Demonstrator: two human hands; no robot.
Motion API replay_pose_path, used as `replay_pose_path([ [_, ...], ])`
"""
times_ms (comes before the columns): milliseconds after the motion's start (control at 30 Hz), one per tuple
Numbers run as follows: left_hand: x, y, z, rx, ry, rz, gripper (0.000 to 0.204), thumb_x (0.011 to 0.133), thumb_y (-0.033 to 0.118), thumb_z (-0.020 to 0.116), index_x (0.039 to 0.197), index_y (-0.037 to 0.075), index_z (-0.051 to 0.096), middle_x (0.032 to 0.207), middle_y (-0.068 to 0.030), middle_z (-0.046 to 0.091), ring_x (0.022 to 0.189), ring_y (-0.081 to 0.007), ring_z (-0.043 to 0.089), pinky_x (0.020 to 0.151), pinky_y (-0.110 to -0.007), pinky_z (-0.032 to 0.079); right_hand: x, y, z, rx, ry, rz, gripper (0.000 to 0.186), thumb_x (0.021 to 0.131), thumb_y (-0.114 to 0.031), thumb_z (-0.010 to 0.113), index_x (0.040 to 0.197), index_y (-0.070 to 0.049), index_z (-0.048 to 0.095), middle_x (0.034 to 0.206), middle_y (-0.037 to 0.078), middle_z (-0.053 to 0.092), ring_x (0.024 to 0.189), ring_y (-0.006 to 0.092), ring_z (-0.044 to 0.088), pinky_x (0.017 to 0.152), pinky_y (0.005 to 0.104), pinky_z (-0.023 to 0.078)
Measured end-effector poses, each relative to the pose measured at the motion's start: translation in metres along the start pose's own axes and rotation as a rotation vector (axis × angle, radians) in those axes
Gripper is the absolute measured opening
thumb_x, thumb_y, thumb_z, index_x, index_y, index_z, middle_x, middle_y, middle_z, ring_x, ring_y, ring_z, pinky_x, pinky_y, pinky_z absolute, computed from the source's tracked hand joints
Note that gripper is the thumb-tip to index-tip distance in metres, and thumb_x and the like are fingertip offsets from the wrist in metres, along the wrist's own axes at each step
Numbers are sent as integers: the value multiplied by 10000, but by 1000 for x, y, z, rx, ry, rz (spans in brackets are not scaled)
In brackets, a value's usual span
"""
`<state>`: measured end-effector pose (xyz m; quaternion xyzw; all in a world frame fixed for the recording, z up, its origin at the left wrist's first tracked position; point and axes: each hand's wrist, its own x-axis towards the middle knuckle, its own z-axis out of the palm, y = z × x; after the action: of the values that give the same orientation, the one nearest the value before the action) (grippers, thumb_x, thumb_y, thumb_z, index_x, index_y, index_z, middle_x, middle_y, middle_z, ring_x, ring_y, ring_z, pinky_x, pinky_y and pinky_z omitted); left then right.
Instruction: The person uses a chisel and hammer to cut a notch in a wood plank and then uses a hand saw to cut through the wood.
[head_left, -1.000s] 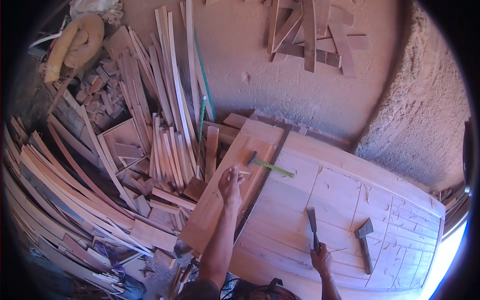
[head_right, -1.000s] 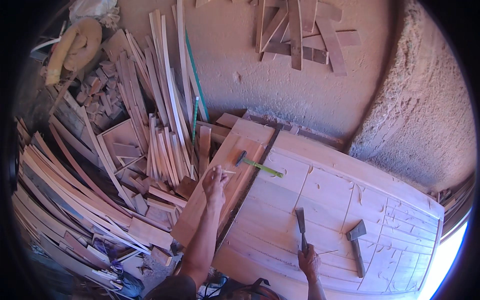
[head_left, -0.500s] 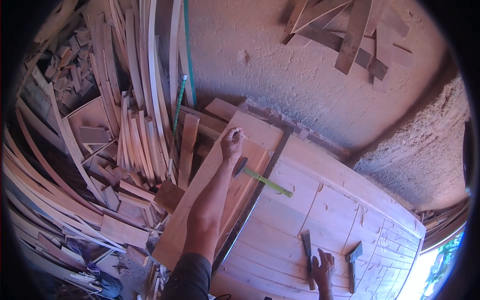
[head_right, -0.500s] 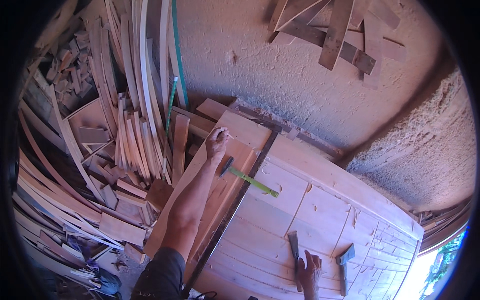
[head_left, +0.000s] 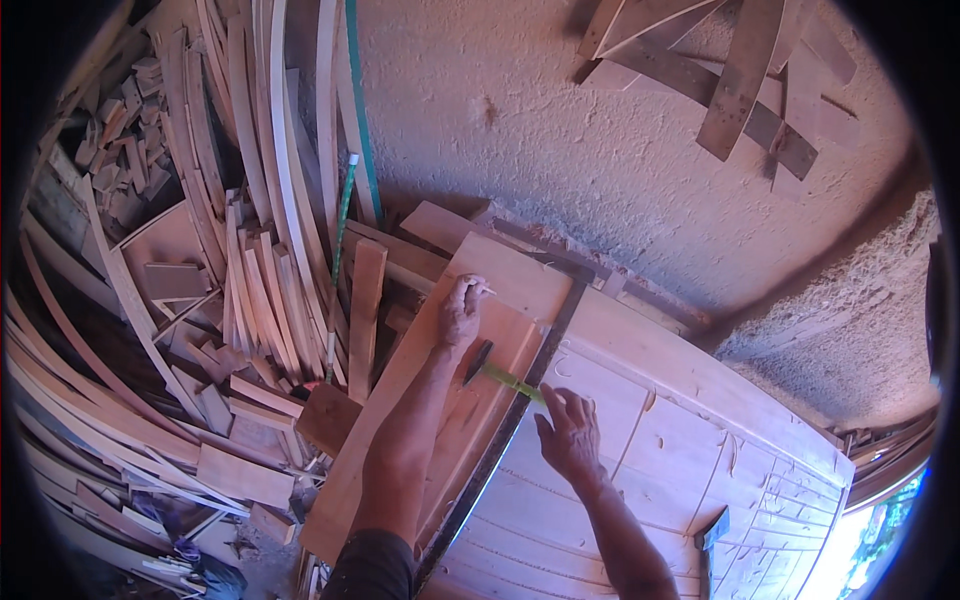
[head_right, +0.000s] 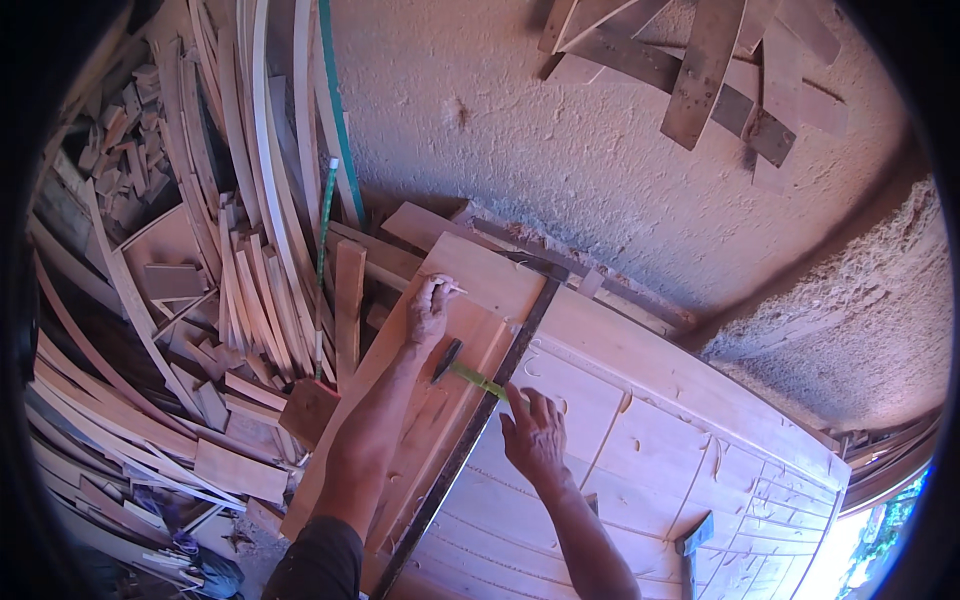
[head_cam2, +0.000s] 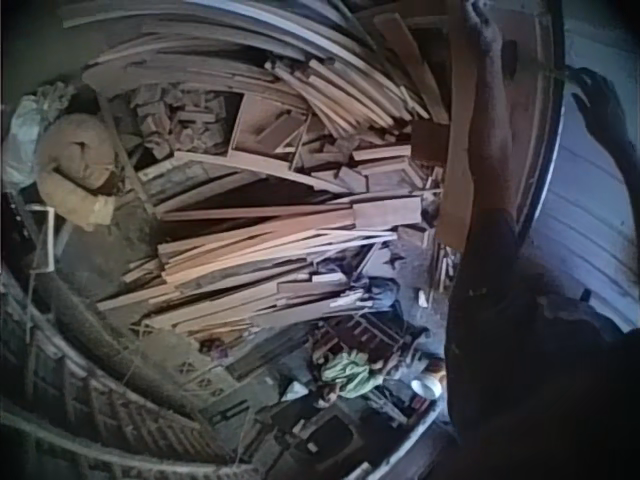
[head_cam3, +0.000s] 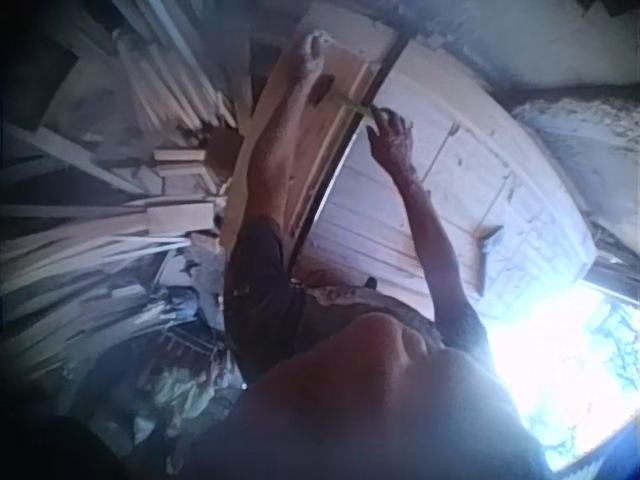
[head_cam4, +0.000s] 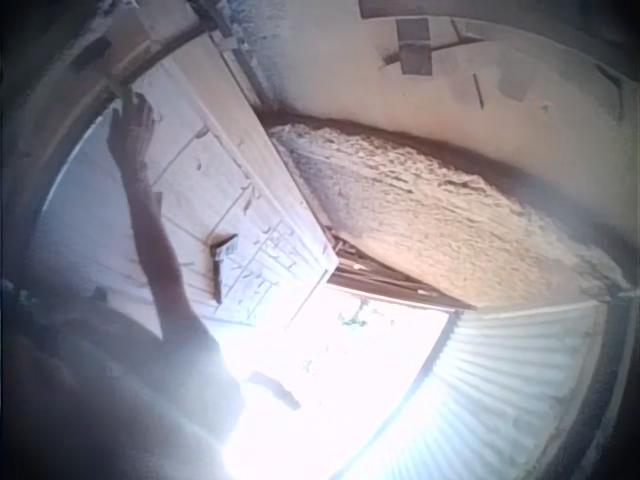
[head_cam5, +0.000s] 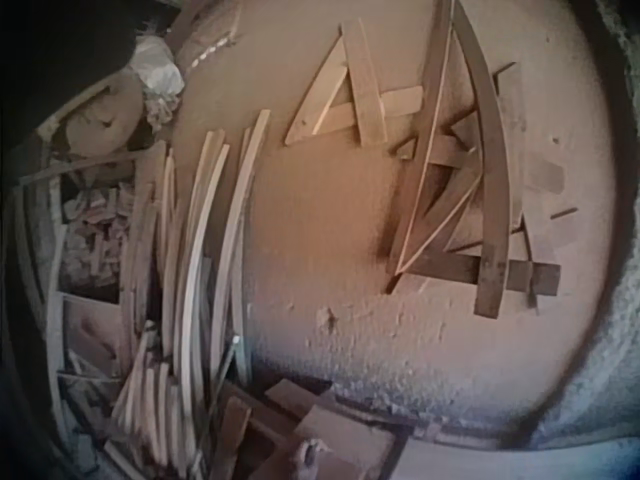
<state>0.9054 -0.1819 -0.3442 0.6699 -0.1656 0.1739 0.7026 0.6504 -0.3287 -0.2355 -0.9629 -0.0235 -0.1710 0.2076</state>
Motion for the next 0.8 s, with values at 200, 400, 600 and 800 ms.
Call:
replay_pose_path([
  [200, 25, 22, 9, 215, -230, 28, 74, 987, 64, 534, 1032, 59, 593, 829, -88, 678, 743, -196, 674, 664, -319, 531, 20, 22, 34, -129, -308, 35, 476, 873, -151, 665, 1337, -147, 555, 1049, 126, 655, 911, 328, 645, 755, 466, 510],
  [400, 29, 13, 2, 261, -381, 38, 69, 968, 80, 560, 957, 58, 624, 757, -76, 658, 672, -161, 618, 629, -307, 501, 15, 20, 33, 433, -43, -17, 350, 1003, -131, 495, 1351, -108, 520, 835, 158, 636, 668, 294, 639, 579, 402, 506],
  [600, 30, 5, 9, 246, -291, -25, 165, 964, 223, 620, 1030, 81, 674, 780, -131, 681, 696, -180, 658, 640, -329, 511, 64, 3, 4, 461, -104, 371, 459, 1007, -87, 474, 1464, -94, 428, 803, 158, 626, 705, 199, 643, 625, 372, 523],
  [800, 31, 11, 2, 364, -329, -17, 190, 950, 213, 631, 1084, 87, 681, 869, -178, 703, 789, -318, 697, 688, -389, 539, 111, -21, -26, 272, 81, -52, 608, 967, -56, 468, 1538, -157, 285, 733, 253, 637, 668, 407, 662, 612, 513, 505],
])
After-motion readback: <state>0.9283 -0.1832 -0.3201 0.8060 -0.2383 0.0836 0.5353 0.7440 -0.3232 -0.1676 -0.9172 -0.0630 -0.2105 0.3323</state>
